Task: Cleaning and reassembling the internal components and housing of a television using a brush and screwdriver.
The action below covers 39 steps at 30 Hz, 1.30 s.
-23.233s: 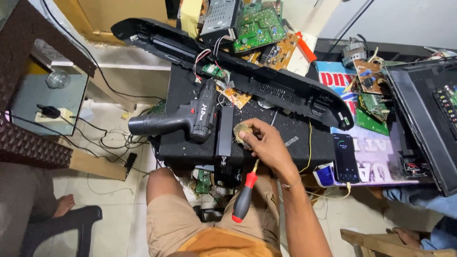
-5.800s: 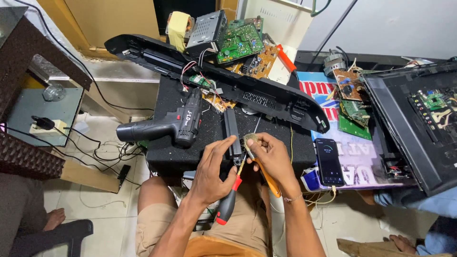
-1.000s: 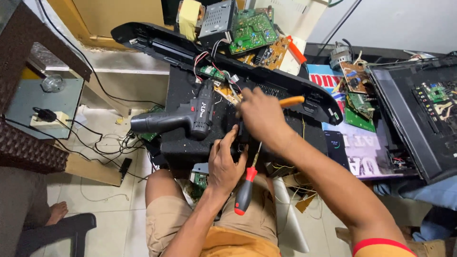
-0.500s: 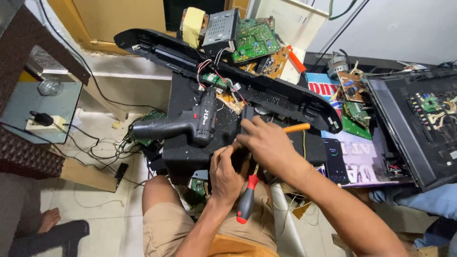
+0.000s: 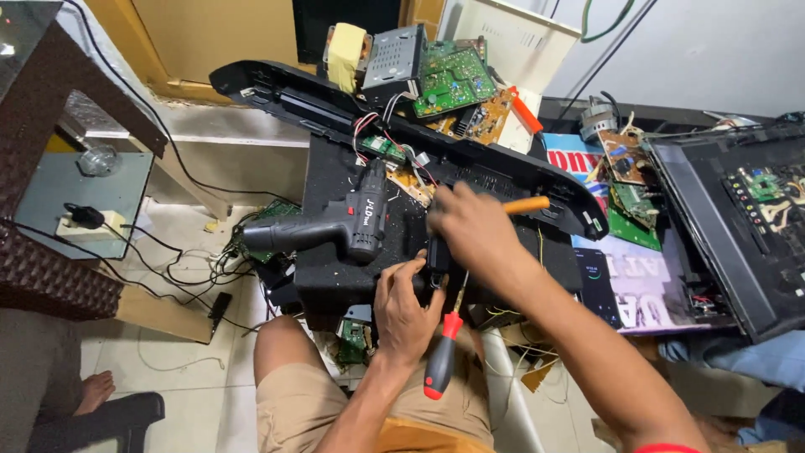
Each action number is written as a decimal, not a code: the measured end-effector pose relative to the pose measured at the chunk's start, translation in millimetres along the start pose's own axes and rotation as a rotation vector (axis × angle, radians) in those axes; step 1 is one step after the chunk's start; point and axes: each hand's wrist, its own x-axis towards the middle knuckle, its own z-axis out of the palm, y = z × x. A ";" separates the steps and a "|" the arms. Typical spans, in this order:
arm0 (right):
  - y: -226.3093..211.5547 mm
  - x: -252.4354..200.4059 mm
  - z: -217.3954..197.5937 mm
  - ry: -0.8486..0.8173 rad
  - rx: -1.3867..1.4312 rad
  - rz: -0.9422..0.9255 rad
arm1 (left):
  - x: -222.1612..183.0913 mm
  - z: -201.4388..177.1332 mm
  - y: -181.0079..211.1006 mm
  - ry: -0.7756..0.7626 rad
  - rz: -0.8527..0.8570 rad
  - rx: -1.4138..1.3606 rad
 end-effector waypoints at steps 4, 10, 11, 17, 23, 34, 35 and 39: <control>-32.5 -36.6 -40.6 -0.054 0.098 -0.039 | 0.4 -5.4 -1.8 -0.016 0.012 -0.037; -18.8 -78.0 -56.2 -0.124 0.441 0.146 | 5.1 -3.7 4.2 0.005 0.019 -0.017; -17.5 -84.4 -53.8 -0.019 0.577 0.296 | 5.3 -2.1 4.2 0.012 0.032 -0.005; 0.0 -101.4 -29.9 0.208 0.881 0.812 | 3.9 -3.4 4.1 -0.003 0.064 0.042; 6.2 -84.4 -21.7 0.081 1.187 1.085 | 4.6 -12.6 12.3 -0.089 0.070 0.092; 19.7 -98.4 2.5 0.168 1.446 0.988 | 6.9 -34.4 27.0 -0.132 -0.392 0.027; 19.7 -98.4 1.9 0.176 1.453 0.991 | 7.1 -37.2 27.2 -0.132 -0.484 -0.008; 18.6 -97.3 1.5 0.181 1.449 0.994 | 0.4 -45.3 23.6 -0.115 -0.643 -0.102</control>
